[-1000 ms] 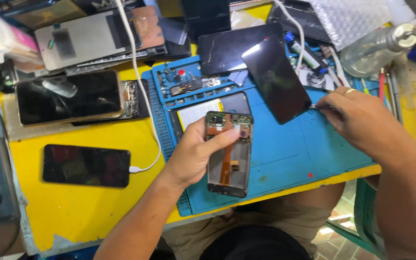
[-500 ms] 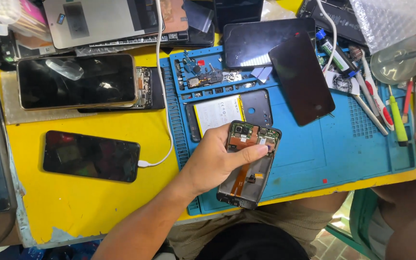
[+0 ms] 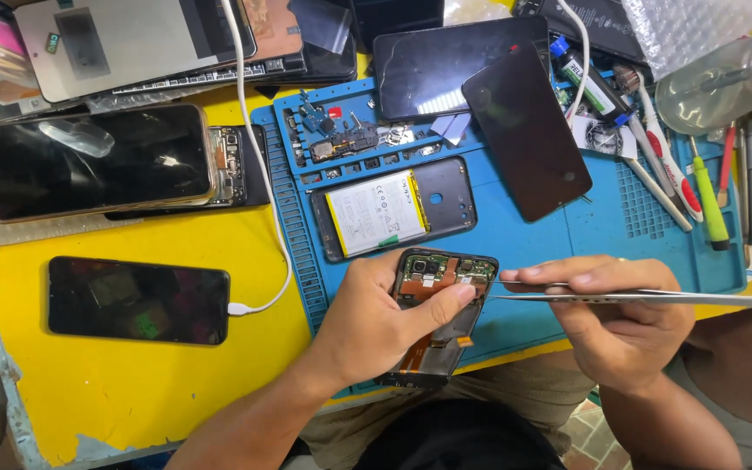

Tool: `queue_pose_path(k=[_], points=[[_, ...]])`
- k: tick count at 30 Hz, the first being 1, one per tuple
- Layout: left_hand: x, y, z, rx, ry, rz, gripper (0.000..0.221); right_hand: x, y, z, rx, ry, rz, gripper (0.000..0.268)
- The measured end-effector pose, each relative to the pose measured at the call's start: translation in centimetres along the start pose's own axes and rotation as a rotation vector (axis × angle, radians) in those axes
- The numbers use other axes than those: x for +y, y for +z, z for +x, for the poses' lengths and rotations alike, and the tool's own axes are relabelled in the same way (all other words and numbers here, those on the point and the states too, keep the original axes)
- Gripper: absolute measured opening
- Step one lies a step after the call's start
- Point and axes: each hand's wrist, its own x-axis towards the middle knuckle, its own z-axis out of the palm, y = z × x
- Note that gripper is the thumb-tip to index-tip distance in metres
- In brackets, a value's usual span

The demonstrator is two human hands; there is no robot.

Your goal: The person disassembles a smartphone by removing the back cover and detaching internal components. They use a metal spudger to pry open the casing and disconnect ribbon cables from the motherboard. The person then reassembles the phone by reconnecting the cables and snapping the back cover into place.

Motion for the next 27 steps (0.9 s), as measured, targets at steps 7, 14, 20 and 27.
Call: queue_pose_path(k=[7, 14, 20, 27], points=[[-0.2, 0.3, -0.3, 0.027, 0.017, 0.041, 0.017, 0.6, 0.0, -0.3, -0.012, -0.081, -0.018, 0.021], [-0.4, 0.5, -0.5, 0.039, 0.046, 0.010, 0.015, 0.5, 0.4, -0.2, -0.015, -0.066, -0.021, 0.021], [-0.4, 0.7, -0.6, 0.066, 0.119, 0.028, 0.014, 1.4, 0.9, -0.6, 0.067, 0.019, 0.036, 0.020], [-0.8, 0.7, -0.4, 0.105, 0.105, -0.008, 0.012, 3.4, 1.1, -1.4, 0.201, 0.278, 0.495, 0.023]])
